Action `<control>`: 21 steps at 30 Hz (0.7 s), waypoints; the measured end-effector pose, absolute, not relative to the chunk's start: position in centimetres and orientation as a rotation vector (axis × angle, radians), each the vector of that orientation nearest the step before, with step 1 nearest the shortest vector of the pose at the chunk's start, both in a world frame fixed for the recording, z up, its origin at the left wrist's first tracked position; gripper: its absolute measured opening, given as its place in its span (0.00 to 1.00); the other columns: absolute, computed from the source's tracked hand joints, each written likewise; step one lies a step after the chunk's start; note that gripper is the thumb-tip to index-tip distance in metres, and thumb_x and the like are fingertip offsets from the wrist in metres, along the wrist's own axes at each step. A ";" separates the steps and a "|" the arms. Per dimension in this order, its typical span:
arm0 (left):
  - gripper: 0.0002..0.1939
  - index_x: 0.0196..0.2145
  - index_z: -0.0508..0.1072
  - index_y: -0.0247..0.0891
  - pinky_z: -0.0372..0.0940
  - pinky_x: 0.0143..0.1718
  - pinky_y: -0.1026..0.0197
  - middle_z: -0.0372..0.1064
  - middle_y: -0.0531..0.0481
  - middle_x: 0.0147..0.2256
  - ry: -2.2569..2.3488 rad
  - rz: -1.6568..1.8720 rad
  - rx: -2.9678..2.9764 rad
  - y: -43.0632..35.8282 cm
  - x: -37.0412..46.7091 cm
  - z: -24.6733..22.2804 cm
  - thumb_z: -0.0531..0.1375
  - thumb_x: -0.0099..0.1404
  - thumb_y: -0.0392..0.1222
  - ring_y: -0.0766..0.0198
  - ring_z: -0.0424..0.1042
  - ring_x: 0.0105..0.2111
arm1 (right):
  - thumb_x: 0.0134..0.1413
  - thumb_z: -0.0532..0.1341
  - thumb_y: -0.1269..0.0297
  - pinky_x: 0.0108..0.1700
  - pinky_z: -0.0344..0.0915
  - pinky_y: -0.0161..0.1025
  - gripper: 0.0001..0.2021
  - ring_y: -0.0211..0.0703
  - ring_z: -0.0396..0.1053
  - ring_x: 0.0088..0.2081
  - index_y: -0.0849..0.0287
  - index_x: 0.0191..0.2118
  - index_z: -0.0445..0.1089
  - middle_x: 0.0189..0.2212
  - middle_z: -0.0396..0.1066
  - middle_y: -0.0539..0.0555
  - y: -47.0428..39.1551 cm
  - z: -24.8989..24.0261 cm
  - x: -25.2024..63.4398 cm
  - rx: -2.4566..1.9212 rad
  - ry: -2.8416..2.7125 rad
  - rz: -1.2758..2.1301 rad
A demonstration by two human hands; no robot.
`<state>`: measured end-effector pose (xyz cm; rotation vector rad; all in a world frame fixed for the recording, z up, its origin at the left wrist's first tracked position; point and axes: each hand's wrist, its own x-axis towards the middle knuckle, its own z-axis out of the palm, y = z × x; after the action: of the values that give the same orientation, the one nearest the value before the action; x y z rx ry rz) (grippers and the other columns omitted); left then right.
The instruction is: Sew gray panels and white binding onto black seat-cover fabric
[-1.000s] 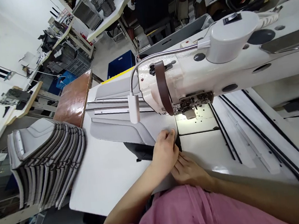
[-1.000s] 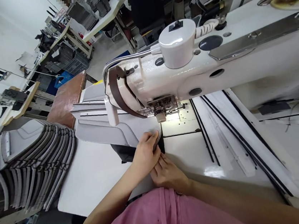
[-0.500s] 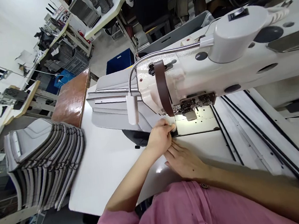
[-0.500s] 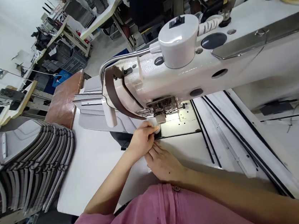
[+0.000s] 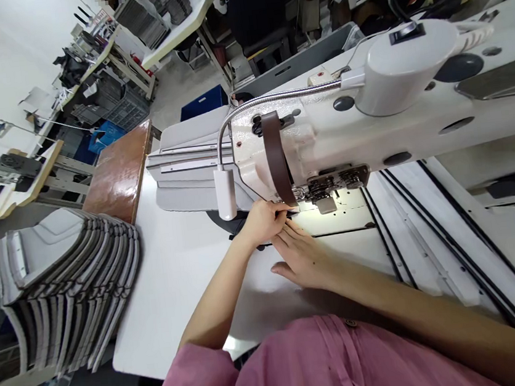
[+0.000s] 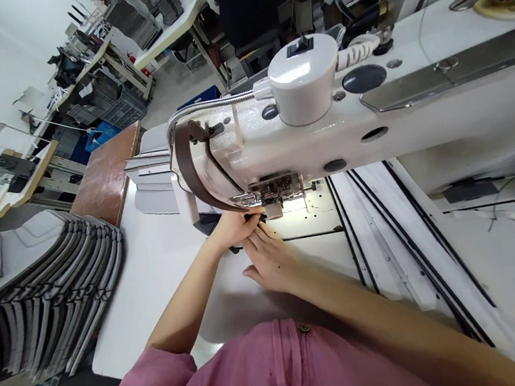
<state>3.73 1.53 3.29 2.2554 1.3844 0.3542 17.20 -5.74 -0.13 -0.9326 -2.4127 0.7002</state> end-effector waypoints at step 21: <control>0.08 0.38 0.73 0.37 0.65 0.47 0.57 0.73 0.47 0.40 1.483 0.270 2.448 4.8 3.4 2.9 0.57 0.60 0.35 0.57 0.69 0.43 | 0.59 0.57 0.59 0.57 0.59 0.50 0.13 0.50 0.66 0.52 0.57 0.47 0.69 0.48 0.70 0.58 -6.3 6.9 24.1 -0.987 -2.500 1.178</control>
<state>3.45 4.80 2.92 2.4485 1.4826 0.2704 24.07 -6.34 6.95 -0.9872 -2.5003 1.1780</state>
